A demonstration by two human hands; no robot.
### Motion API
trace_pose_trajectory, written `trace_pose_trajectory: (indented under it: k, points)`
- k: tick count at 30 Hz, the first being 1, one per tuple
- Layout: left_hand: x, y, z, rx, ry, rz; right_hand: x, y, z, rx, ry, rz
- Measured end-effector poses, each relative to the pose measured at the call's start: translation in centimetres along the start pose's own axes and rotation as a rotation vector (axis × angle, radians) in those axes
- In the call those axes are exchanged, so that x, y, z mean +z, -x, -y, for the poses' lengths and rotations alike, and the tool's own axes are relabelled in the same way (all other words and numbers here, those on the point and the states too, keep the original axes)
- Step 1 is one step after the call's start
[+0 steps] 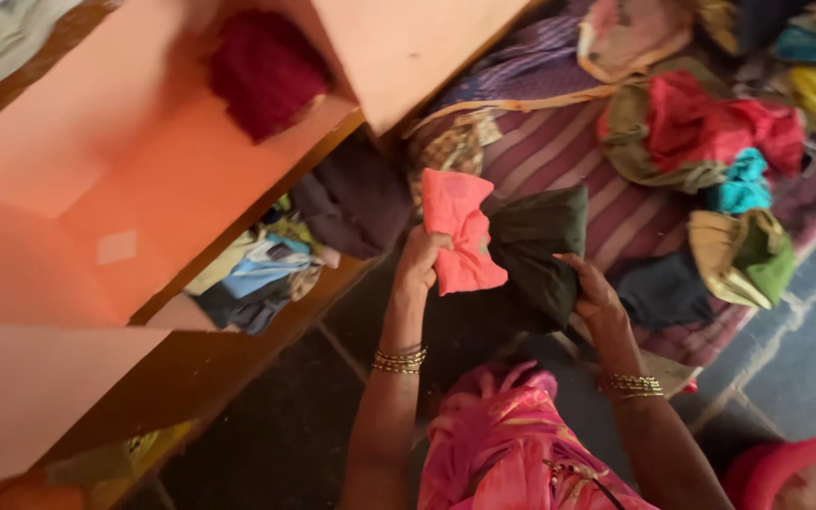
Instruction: The person folds various colorful garments by hand on a bed and places them on a nearby shelf. The person handles shirts and other clothing items one at a time, folding them neatly and stacking them.
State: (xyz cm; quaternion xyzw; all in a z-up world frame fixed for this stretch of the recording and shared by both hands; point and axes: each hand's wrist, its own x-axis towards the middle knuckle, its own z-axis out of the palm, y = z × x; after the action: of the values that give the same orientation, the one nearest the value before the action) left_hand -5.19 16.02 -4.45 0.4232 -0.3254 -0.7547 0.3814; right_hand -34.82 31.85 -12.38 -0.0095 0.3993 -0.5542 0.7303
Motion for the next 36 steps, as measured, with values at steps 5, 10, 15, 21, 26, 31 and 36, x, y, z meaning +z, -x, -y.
trace_pose_trajectory:
  k: [5, 10, 15, 21, 26, 31, 36]
  points:
    - [-7.5, 3.8, -6.2, 0.159, -0.022, -0.130, 6.8, -2.0, -3.2, -0.036, 0.020, -0.019]
    - [-14.8, 7.4, -9.4, 0.159, 0.102, -0.154, 13.4, -4.4, -5.8, -0.042, -0.055, 0.042]
    - [-21.2, 9.7, -10.3, 0.158, 0.175, -0.302, 18.9, -6.8, -8.1, -0.069, -0.084, 0.249]
    - [-26.3, 12.8, -11.3, 0.217, 0.348, -0.339, 25.9, -9.0, -8.3, -0.064, -0.088, 0.243]
    - [-27.8, 13.7, -12.5, 0.242, 0.367, -0.408, 34.5, -10.1, -7.3, -0.483, 0.079, 0.253]
    - [-27.7, 11.1, -12.7, 0.220, 0.399, -0.409, 42.3, -10.8, -4.7, -0.715, -0.042, 0.268]
    - [-25.3, 5.1, -14.9, 0.231, 0.420, -0.348, 45.5, -14.2, -2.3, -0.599, -0.086, 0.293]
